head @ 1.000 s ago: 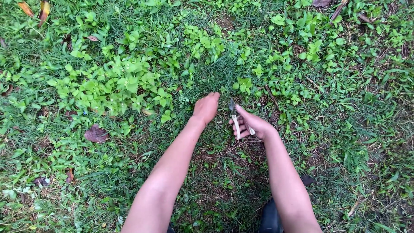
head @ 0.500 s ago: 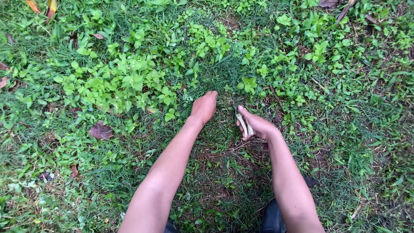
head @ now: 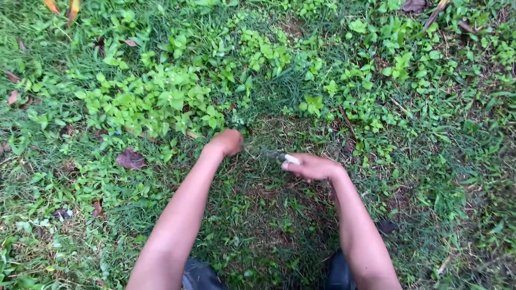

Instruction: Picking and trimming small plants and grass from the ground using hands and pruning shears.

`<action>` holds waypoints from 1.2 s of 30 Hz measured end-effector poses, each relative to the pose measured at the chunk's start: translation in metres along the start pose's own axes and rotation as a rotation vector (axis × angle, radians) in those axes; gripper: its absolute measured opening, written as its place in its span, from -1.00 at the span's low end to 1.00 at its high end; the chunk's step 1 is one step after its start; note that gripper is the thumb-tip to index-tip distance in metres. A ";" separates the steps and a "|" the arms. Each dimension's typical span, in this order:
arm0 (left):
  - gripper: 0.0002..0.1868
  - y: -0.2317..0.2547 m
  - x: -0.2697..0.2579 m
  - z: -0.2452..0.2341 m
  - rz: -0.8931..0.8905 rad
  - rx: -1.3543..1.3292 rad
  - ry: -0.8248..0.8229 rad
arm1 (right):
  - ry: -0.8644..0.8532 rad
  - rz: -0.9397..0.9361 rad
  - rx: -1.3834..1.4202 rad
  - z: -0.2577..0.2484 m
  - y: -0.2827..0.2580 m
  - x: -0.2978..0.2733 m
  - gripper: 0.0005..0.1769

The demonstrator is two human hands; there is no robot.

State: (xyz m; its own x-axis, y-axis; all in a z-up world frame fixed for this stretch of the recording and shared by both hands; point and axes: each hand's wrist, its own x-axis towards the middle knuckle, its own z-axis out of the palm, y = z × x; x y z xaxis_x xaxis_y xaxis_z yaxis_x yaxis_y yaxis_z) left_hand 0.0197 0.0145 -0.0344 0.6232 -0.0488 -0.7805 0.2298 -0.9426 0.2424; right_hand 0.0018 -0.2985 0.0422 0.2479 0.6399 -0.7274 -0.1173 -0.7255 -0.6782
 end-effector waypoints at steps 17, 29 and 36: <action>-0.56 0.060 -0.048 0.007 0.456 0.203 0.705 | 0.231 0.037 0.447 0.010 0.007 0.026 -0.09; -0.53 0.013 -0.028 0.012 0.213 0.226 0.672 | 0.337 0.113 0.426 0.009 -0.008 0.067 0.02; -0.59 0.006 -0.026 0.014 0.207 0.152 0.693 | 0.236 0.020 0.720 0.023 0.002 0.077 0.00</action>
State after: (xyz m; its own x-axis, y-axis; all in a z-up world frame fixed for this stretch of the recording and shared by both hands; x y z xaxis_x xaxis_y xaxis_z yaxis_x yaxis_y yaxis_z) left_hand -0.0057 0.0053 -0.0206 0.9834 -0.0583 -0.1720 -0.0187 -0.9745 0.2236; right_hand -0.0020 -0.2451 -0.0178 0.4288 0.4987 -0.7533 -0.7028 -0.3399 -0.6250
